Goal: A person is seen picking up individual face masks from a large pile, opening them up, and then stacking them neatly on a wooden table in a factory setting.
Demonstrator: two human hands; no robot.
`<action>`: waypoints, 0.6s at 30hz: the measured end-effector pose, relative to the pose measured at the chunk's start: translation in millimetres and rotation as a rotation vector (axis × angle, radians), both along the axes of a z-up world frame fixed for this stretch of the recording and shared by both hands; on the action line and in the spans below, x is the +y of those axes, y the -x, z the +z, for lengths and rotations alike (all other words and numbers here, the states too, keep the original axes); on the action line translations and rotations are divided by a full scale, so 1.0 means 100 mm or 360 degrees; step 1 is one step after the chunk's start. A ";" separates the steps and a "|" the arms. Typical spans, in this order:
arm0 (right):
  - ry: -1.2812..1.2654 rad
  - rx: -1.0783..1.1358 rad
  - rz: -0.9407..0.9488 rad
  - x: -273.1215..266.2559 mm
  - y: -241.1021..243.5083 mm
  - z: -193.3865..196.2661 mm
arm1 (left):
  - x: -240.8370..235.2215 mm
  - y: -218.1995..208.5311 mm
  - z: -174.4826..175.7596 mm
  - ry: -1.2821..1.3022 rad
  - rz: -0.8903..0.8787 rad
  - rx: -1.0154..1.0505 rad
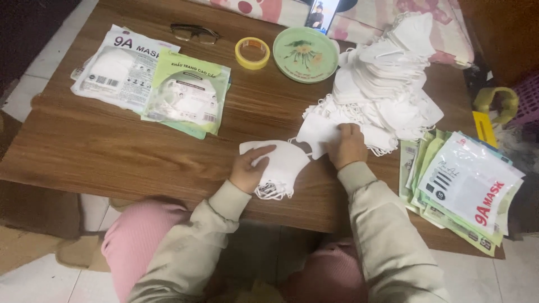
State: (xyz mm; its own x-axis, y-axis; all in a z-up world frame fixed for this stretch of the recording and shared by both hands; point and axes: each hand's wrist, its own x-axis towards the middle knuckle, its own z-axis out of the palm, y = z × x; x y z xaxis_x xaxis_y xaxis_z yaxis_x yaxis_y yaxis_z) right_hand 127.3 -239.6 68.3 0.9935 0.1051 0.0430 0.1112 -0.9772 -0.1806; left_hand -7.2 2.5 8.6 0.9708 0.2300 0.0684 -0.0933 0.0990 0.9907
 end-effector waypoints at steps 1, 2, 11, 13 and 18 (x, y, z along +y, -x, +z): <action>-0.0003 0.0008 0.0005 0.03 0.02 0.02 | 0.01 0.02 0.01 -0.0003 0.0005 0.0008; -0.0052 0.0092 -0.0036 0.05 0.01 0.05 | 0.02 0.01 0.03 0.0022 0.0016 0.0031; -0.0187 0.0205 -0.0152 -0.10 -0.32 -0.48 | 0.07 -0.05 -0.13 0.0058 0.0124 0.0085; -0.0162 0.0179 -0.0163 -0.03 -0.25 -0.39 | 0.07 -0.06 -0.15 0.0057 0.0151 0.0078; -0.0430 0.0367 -0.0324 0.16 -0.02 -0.13 | 0.10 -0.05 -0.10 -0.0022 0.0159 0.0054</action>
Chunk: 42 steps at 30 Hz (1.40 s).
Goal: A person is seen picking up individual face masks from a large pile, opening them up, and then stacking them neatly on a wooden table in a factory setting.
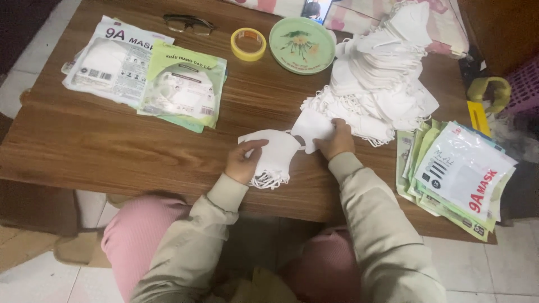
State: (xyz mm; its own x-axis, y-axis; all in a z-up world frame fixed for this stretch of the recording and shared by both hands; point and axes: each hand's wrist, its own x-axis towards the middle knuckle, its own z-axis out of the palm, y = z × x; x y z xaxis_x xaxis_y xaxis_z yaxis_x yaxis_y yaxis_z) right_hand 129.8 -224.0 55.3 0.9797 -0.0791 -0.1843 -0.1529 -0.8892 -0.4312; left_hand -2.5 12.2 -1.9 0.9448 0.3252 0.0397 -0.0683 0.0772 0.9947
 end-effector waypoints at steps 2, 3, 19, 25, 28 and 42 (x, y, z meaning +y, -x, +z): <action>-0.0010 -0.0013 0.0024 -0.02 0.00 -0.06 | 0.00 0.03 0.04 0.0009 0.0010 -0.0023; -0.0028 -0.0027 0.0041 -0.03 0.00 -0.08 | 0.01 0.05 0.07 0.0010 0.0014 -0.0047; -0.1481 0.0240 0.0581 0.24 0.46 0.37 | 0.12 0.14 0.70 0.0288 0.0079 0.0689; -0.1397 0.0355 0.0689 0.57 0.53 0.20 | 0.14 0.32 0.87 0.0170 0.0121 0.0502; -0.0742 -0.0175 0.0765 0.53 0.30 -0.03 | 0.32 0.12 0.32 -0.0446 0.0641 -0.0514; -0.0316 0.0462 0.0849 0.79 0.23 -0.41 | 0.51 0.27 0.74 0.0361 0.0437 0.0302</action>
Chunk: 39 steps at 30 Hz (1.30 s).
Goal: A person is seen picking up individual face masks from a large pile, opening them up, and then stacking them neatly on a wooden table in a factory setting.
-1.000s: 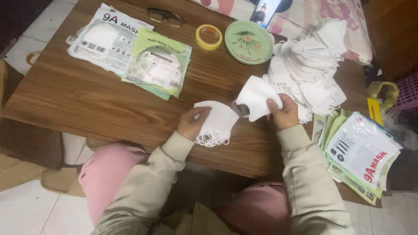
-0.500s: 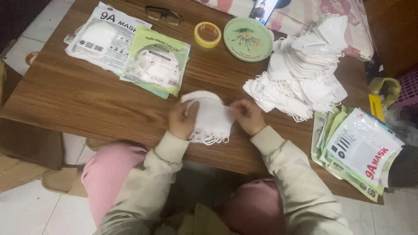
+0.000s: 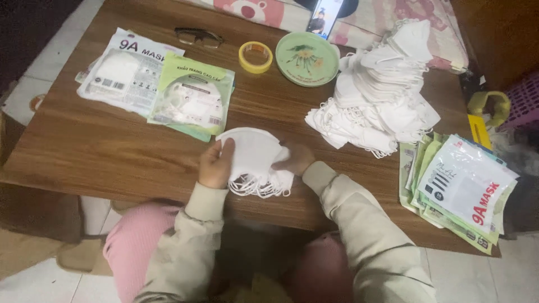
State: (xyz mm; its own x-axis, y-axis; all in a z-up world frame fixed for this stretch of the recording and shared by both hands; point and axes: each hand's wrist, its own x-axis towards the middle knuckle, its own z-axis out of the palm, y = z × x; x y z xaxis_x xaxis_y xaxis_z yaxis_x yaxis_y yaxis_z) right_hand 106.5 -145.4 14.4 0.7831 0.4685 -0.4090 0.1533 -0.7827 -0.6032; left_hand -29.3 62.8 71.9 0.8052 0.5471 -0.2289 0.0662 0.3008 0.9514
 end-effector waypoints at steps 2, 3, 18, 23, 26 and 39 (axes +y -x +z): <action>0.0125 -0.0177 -0.0141 -0.02 0.01 0.22 | -0.03 -0.03 -0.01 0.0000 -0.0105 0.0020; 0.0256 -0.0351 -0.0273 -0.04 0.03 0.32 | -0.05 -0.03 -0.02 0.0006 -0.0201 0.0043; 0.0729 -0.1050 -0.0516 -0.95 -0.36 0.33 | -0.44 -0.13 -0.44 -0.0168 -0.0466 0.0329; 0.0891 -0.1111 -0.0411 -0.93 -0.30 0.43 | -0.54 -0.12 -0.36 -0.0128 -0.0446 0.0357; 0.0863 -0.1167 -0.0422 -0.93 -0.29 0.48 | -0.48 -0.14 -0.42 -0.0109 -0.0474 0.0339; 0.0899 -0.1056 -0.0392 -0.93 -0.35 0.31 | -0.50 -0.12 -0.37 -0.0196 -0.0526 0.0412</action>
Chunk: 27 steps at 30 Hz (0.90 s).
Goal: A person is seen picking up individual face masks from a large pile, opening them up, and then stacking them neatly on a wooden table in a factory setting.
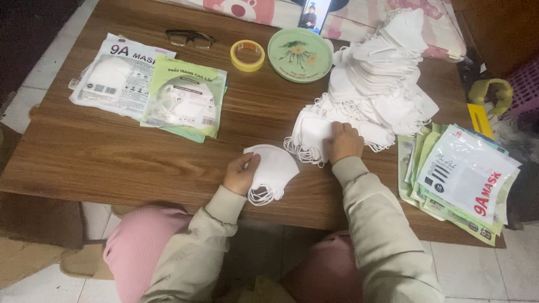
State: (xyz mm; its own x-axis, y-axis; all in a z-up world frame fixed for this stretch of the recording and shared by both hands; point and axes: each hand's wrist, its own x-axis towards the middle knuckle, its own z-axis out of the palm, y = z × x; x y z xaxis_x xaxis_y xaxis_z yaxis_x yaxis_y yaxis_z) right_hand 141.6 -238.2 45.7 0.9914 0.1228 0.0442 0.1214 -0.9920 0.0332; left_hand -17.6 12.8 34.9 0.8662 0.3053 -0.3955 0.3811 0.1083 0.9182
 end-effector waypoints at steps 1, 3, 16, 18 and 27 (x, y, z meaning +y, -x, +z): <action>-0.0002 -0.0003 0.0002 0.01 0.00 0.03 | 0.01 -0.02 -0.04 -0.0002 0.0002 -0.0003; -0.0030 0.0016 -0.0008 0.02 0.02 0.06 | 0.02 -0.04 -0.13 0.0010 0.0030 -0.0026; -0.0317 -0.0067 -0.0059 -0.16 -0.24 -0.10 | 0.00 -0.05 -0.14 0.0027 0.0063 -0.0065; -0.0571 -0.0059 -0.0091 -0.28 -0.40 -0.25 | -0.01 -0.05 -0.17 0.0065 0.0113 -0.0074; -0.1959 0.0096 0.0164 -0.09 0.20 0.44 | -0.01 -0.12 -0.32 -0.0042 0.0197 -0.0116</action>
